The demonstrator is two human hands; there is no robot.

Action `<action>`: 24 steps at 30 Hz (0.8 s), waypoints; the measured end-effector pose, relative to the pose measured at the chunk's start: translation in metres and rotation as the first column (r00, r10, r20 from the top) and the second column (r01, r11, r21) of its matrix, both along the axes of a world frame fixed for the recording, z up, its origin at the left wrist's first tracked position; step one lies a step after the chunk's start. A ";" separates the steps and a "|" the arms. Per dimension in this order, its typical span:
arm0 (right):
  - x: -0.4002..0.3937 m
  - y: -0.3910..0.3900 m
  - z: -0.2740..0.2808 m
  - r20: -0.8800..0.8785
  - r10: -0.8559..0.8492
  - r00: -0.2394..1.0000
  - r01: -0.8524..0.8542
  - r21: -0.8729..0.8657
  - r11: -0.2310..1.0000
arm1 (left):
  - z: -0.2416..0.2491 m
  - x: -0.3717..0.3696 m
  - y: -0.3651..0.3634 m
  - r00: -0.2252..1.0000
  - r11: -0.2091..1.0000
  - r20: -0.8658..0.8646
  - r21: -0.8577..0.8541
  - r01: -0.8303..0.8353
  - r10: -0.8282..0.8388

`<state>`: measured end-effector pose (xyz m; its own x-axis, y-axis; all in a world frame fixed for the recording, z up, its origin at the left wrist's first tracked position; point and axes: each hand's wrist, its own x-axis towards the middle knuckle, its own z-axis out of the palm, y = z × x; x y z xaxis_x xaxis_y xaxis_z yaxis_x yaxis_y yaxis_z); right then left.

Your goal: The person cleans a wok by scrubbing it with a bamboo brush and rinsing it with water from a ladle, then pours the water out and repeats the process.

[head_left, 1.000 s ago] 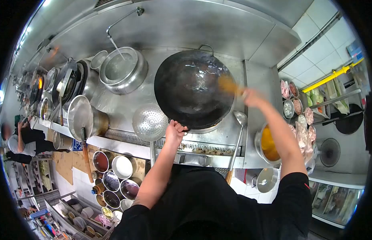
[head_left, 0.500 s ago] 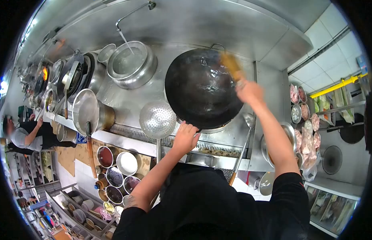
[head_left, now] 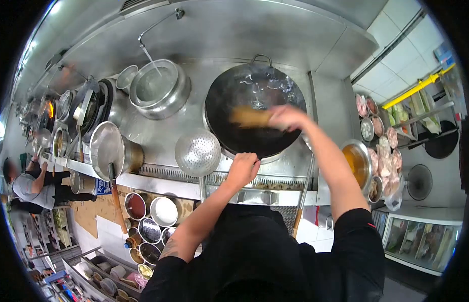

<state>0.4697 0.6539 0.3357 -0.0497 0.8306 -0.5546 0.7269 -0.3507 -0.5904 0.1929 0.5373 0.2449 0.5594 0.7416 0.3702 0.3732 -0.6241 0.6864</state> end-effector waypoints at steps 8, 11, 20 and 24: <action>0.053 -0.091 0.030 -0.322 -0.689 0.649 0.539 0.834 0.117 | -0.001 0.001 0.003 0.999 0.998 -0.004 0.037 0.044 -0.044; -0.004 -0.199 -0.007 -0.351 -0.649 0.675 0.542 0.832 0.114 | -0.002 0.000 0.004 0.998 0.994 -0.025 0.091 0.055 -0.053; -0.096 -0.379 -0.165 0.401 -0.482 0.779 0.453 0.172 0.875 | 0.002 0.001 -0.006 1.000 0.989 -0.015 0.147 0.018 -0.016; -0.088 -0.358 -0.134 0.336 -0.419 0.843 0.413 0.095 0.906 | 0.009 -0.018 -0.029 0.999 0.987 0.024 0.157 -0.030 0.026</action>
<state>0.3815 0.2959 0.2016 0.4920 0.7407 -0.4574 0.6716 -0.6573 -0.3420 0.1753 0.5084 0.2536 0.5298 0.6887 0.4950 0.3781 -0.7142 0.5890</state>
